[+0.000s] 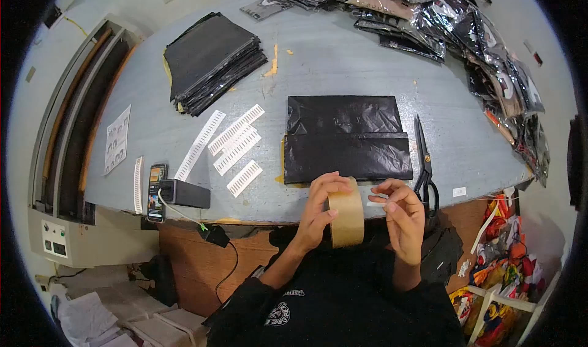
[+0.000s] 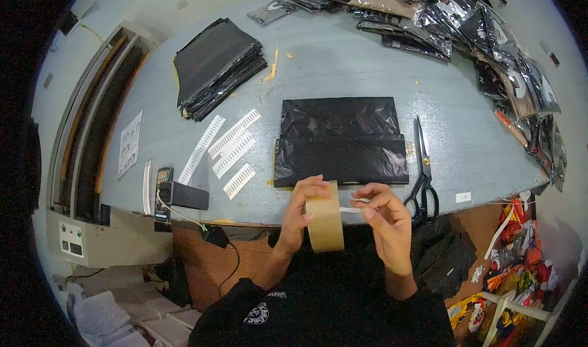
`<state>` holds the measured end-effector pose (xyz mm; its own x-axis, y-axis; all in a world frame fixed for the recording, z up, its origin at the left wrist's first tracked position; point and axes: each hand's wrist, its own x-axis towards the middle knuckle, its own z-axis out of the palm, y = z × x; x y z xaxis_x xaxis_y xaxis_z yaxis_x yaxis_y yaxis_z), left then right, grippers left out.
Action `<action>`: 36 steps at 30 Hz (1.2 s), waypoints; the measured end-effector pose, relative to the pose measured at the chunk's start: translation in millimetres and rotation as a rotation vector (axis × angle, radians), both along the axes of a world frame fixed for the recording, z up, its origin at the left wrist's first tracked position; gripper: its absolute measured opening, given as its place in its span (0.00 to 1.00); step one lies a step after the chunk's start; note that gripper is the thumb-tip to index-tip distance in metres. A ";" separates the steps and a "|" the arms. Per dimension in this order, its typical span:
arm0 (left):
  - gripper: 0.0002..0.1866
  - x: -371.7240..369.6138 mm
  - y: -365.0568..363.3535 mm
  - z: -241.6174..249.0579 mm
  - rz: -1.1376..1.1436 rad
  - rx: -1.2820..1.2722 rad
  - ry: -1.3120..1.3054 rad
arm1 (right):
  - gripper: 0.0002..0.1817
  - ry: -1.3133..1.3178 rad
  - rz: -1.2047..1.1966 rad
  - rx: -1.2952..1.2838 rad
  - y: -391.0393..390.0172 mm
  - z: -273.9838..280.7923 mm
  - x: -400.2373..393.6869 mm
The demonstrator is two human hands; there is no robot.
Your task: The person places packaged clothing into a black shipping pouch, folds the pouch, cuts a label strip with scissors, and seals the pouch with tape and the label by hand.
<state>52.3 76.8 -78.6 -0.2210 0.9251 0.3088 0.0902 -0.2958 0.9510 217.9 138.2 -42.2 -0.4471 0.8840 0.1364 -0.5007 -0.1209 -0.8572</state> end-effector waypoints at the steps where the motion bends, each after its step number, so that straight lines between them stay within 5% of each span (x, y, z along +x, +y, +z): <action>1: 0.24 0.7 -0.1 -0.3 0.000 -0.005 0.003 | 0.03 -0.001 0.005 -0.001 0.1 -0.9 -1.7; 18: 0.27 13.3 0.4 -10.0 0.108 0.156 0.089 | 0.01 -0.021 0.020 -0.184 6.6 -11.9 -17.8; 36: 0.27 11.3 -1.1 -1.0 0.116 0.137 0.127 | 0.01 -0.097 -0.012 -0.077 11.6 -19.8 -19.3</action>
<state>63.6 75.6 -79.6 -0.2749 0.8431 0.4621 0.2479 -0.4022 0.8813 198.6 149.8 -62.0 -0.4438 0.8958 0.0247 -0.4177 -0.1825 -0.8901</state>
